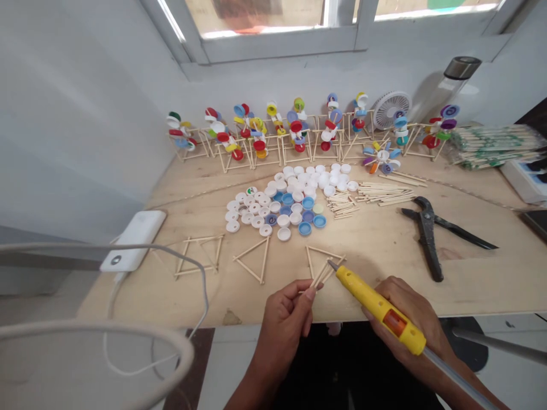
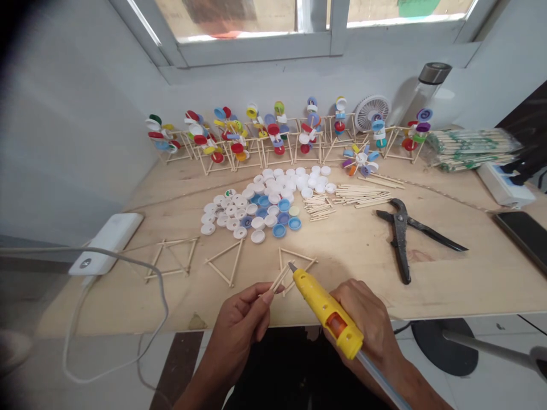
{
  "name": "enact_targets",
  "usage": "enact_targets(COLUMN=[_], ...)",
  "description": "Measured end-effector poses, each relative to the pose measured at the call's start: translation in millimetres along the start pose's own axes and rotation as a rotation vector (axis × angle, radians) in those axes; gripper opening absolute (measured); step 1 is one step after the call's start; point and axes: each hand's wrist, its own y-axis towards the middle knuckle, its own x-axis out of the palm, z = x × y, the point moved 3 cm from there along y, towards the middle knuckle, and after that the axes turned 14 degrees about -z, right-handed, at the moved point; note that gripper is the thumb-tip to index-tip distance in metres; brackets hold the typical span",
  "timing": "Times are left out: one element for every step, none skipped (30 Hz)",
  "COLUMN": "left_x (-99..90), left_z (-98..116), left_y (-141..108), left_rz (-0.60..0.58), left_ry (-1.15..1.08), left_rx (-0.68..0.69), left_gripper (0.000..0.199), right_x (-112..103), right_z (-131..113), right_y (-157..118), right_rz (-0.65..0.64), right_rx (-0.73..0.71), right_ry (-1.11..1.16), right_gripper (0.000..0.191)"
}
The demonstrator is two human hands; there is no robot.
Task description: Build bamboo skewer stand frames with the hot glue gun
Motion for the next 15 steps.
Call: enact_targets(left_x=[-0.3,-0.6,-0.8,-0.9,-1.0,-1.0,-1.0,-0.9,-0.8,-0.8,-0.7,-0.6,-0.6,-0.5,-0.4], left_z=[-0.3,-0.7,-1.1,-1.4,-1.5,-1.6,-1.5,-1.3,-1.0,-0.7,-0.5,-0.3,-0.3,-0.4,-0.5], left_y=[-0.1,-0.2,-0.4,-0.6,-0.7,-0.8,-0.9,-0.9,-0.9,-0.8,-0.7,-0.6,-0.6,-0.6,-0.7], left_rz=[0.003,0.006,0.006,0.004,0.004,0.003,0.004,0.006,0.009,0.013,0.016,0.017,0.019,0.018,0.018], left_ry=[0.001,0.002,0.003,0.003,0.003,0.001,0.001,0.001,0.001,0.002,0.002,0.003,0.004,0.005,0.009], left_rx=[0.005,0.008,0.009,0.01,0.01,0.01,0.01,0.011,0.012,0.012,0.011,0.01,0.009,0.009,0.011], left_gripper=[0.042,0.041,0.041,0.041,0.041,0.041,0.04,0.04,0.04,0.04,0.041,0.041,0.041,0.041,0.042], right_x=[0.1,0.1,0.0,-0.3,-1.0,-2.1,-3.3,-4.4,-5.3,-6.0,-6.4,-6.3,-6.0,-5.4,-4.6], right_z=[-0.5,-1.2,-1.8,-2.1,-2.2,-2.0,-1.9,-1.8,-1.8,-1.8,-1.8,-1.8,-1.8,-1.6,-1.5], right_y=[-0.1,-0.3,-0.5,-0.6,-0.8,-1.0,-1.2,-1.4,-1.5,-1.7,-1.8,-2.0,-2.1,-2.1,-2.1], right_rz=[0.0,-0.004,-0.01,-0.017,-0.021,-0.02,-0.018,-0.016,-0.015,-0.01,-0.005,-0.003,-0.001,0.0,-0.005], right_rx=[-0.011,-0.022,-0.029,-0.026,-0.016,-0.001,0.009,0.015,0.021,0.022,0.024,0.029,0.034,0.039,0.039], right_ry=[0.001,0.003,0.006,0.008,0.012,0.015,0.016,0.014,0.013,0.012,0.01,0.012,0.017,0.023,0.029], right_gripper=[0.011,0.011,0.012,0.012,0.012,0.013,0.013,0.013,0.013,0.013,0.013,0.014,0.014,0.015,0.016])
